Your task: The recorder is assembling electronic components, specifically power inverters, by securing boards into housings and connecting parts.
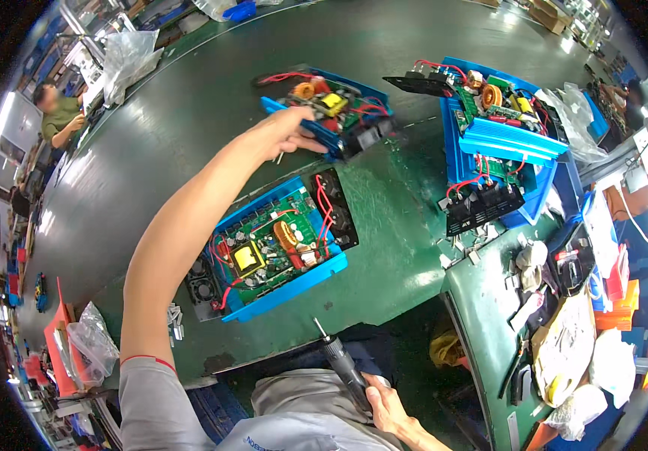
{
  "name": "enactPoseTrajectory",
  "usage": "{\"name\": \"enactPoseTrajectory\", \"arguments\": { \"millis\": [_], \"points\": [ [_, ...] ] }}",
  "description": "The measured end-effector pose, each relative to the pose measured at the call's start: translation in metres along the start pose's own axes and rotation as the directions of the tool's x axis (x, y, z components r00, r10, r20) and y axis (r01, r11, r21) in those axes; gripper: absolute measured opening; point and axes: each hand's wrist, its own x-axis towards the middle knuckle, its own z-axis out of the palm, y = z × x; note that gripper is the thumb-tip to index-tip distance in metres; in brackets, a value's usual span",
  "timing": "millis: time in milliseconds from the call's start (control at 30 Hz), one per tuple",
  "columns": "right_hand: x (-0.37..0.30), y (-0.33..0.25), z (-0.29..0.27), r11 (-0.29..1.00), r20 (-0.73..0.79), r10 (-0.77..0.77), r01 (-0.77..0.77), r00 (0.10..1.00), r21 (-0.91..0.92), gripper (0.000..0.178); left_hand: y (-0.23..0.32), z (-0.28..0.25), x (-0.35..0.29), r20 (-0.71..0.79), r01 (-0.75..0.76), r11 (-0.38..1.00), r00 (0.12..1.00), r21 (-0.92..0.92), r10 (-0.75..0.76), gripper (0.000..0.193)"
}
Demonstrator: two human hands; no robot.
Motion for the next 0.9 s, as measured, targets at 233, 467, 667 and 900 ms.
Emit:
{"name": "enactPoseTrajectory", "arguments": {
  "millis": [233,467,667,900],
  "points": [
    [-0.004,0.002,0.001,1.000,-0.033,0.026,-0.026,0.999,-0.011,0.082,0.013,0.058,-0.010,0.246,0.047,0.946,0.960,0.320,-0.131,0.054],
    [-0.004,0.010,-0.005,0.999,-0.061,-0.040,0.040,0.997,0.006,0.084,0.016,0.020,-0.070,0.203,-0.276,0.049,0.806,0.960,0.556,0.056],
    [0.010,-0.001,-0.001,0.995,-0.049,-0.073,0.076,0.996,0.068,0.085,-0.037,-0.023,-0.120,0.292,-0.336,0.062,0.885,0.940,0.362,0.055],
    [0.006,0.014,-0.008,0.908,-0.120,0.007,0.044,0.993,0.418,0.078,-0.054,-0.050,-0.153,0.126,-0.126,-0.031,0.875,0.992,0.468,0.058]
  ]
}}
